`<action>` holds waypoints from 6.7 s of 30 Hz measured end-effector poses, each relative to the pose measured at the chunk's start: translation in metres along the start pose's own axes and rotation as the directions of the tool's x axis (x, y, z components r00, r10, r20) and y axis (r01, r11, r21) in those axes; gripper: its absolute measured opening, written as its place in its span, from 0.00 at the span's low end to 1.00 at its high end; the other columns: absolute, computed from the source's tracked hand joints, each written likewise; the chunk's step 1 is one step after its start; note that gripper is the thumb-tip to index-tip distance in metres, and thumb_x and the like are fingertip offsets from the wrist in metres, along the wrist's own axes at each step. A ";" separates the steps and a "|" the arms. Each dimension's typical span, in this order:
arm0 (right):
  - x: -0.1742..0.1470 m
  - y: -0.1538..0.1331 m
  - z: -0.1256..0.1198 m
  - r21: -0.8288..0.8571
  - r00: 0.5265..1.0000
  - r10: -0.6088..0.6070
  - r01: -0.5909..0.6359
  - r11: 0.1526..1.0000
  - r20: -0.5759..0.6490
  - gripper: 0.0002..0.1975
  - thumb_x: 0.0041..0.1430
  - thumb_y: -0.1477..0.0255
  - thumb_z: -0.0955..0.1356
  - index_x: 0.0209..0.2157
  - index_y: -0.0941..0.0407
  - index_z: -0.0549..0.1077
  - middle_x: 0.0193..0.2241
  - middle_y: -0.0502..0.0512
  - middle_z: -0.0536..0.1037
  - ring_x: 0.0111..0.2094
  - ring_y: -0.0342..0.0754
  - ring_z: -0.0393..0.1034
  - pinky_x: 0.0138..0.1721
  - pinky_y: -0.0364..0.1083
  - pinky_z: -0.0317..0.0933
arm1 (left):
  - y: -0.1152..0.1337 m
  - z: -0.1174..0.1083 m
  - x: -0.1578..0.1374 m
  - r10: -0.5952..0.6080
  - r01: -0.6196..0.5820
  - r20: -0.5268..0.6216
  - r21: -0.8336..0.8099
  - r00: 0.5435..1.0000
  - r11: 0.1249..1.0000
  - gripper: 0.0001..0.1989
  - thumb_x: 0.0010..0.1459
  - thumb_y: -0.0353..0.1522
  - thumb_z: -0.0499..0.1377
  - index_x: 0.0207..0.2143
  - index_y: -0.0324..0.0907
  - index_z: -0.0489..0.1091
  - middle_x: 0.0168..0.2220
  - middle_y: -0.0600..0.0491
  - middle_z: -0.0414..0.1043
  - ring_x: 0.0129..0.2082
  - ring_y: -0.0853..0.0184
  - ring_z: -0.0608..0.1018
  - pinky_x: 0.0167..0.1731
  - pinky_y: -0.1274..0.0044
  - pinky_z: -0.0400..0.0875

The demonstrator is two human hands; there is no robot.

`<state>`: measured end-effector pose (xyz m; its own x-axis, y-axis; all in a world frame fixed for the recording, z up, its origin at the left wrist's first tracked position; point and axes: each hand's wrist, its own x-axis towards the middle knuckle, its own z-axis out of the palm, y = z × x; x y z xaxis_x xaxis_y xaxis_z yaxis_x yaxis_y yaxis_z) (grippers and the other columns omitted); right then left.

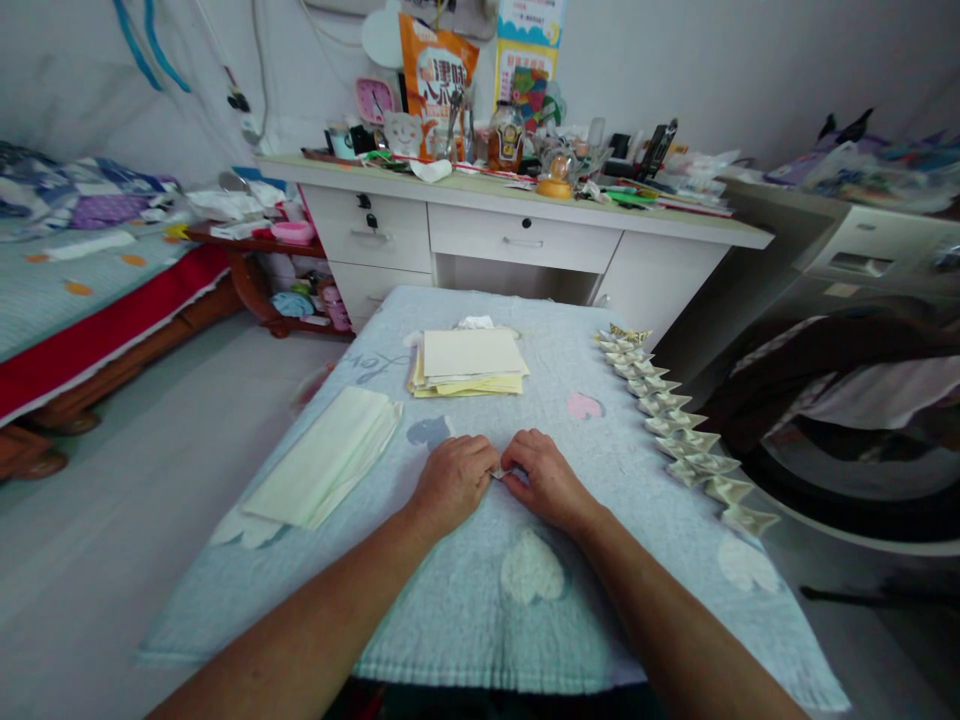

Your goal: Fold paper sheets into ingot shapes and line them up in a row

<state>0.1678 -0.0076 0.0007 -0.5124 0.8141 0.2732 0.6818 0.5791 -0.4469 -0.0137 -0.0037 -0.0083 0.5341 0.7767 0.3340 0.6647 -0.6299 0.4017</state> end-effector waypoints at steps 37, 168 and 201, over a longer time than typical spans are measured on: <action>0.001 -0.006 0.002 -0.013 0.998 0.023 -0.022 1.000 0.054 0.05 0.61 0.76 0.67 0.33 0.56 0.76 0.29 0.52 0.73 0.35 0.45 0.65 0.38 0.44 0.55 | -0.008 -0.009 0.000 -0.025 0.034 0.072 -0.129 0.997 0.991 0.04 0.57 0.28 0.59 0.30 0.41 0.73 0.33 0.52 0.70 0.37 0.66 0.71 0.39 0.75 0.66; -0.001 -0.006 -0.003 0.131 0.973 0.231 -0.230 0.964 0.005 0.06 0.54 0.75 0.69 0.36 0.54 0.72 0.37 0.53 0.67 0.42 0.51 0.58 0.43 0.49 0.51 | 0.000 -0.003 0.005 -0.223 0.211 0.016 -0.397 0.975 0.893 0.11 0.50 0.26 0.59 0.38 0.43 0.69 0.31 0.56 0.69 0.34 0.67 0.72 0.38 0.76 0.64; 0.002 -0.002 -0.013 0.456 0.991 0.134 -0.114 0.882 -0.011 0.11 0.59 0.64 0.68 0.26 0.56 0.72 0.27 0.50 0.70 0.33 0.45 0.65 0.41 0.46 0.55 | 0.002 -0.018 0.007 -0.274 0.291 0.121 -0.588 0.954 0.754 0.09 0.55 0.35 0.58 0.30 0.38 0.74 0.28 0.55 0.67 0.28 0.71 0.68 0.29 0.79 0.61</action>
<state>0.1725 -0.0068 0.0129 -0.4108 0.8848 0.2198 0.4222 0.3983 -0.8143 -0.0181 0.0008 0.0103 0.3908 0.9144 0.1052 0.3497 -0.2532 0.9020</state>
